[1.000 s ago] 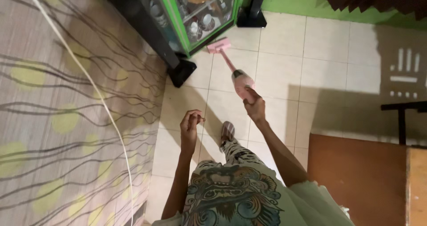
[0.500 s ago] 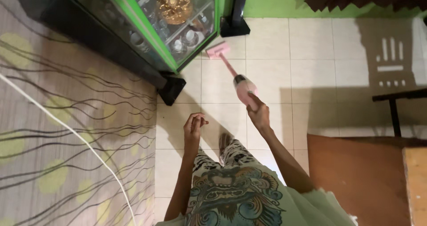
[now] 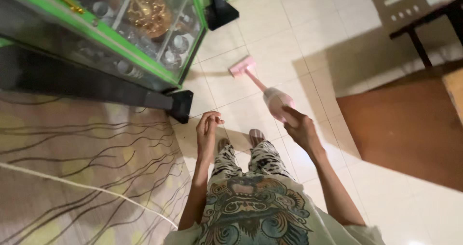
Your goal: The person vacuums the floor of a room by hand using a handheld vacuum cleaner, moving between pieces of furniture and under a table.
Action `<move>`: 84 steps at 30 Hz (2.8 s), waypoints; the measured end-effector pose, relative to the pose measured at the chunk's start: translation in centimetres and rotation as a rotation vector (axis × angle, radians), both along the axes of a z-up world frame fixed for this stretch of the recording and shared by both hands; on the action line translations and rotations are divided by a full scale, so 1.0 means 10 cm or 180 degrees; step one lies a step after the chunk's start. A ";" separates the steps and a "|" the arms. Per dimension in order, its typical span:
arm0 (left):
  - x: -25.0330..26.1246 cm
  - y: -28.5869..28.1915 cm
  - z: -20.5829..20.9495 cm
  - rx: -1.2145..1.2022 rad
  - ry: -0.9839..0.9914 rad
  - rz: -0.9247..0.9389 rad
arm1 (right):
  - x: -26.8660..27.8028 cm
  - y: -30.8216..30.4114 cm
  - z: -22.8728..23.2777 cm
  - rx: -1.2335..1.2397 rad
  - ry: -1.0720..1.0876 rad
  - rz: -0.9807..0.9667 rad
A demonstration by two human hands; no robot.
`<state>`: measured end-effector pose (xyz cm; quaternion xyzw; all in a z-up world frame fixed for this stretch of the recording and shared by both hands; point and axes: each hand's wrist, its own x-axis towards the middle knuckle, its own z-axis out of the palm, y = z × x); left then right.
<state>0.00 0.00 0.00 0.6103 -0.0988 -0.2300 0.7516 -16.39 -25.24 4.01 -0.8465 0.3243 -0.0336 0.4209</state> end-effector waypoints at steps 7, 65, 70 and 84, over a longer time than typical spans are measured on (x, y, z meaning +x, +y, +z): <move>0.15 -0.05 -0.04 0.0055 -0.0076 -0.0528 | -0.66 0.62 0.57 0.0480 0.1003 -0.1525; 2.40 -2.40 -0.18 0.0226 0.0051 -0.0749 | 2.84 -2.35 -1.04 0.0518 -0.0282 -0.1352; 2.56 -2.69 -0.27 0.0216 0.0088 -0.0825 | 2.16 -2.30 -0.33 -0.0023 -0.0176 -0.0992; 3.16 -3.20 -0.40 0.0202 0.0147 -0.1285 | 2.45 -2.45 -0.51 -0.0061 -0.0892 -0.2148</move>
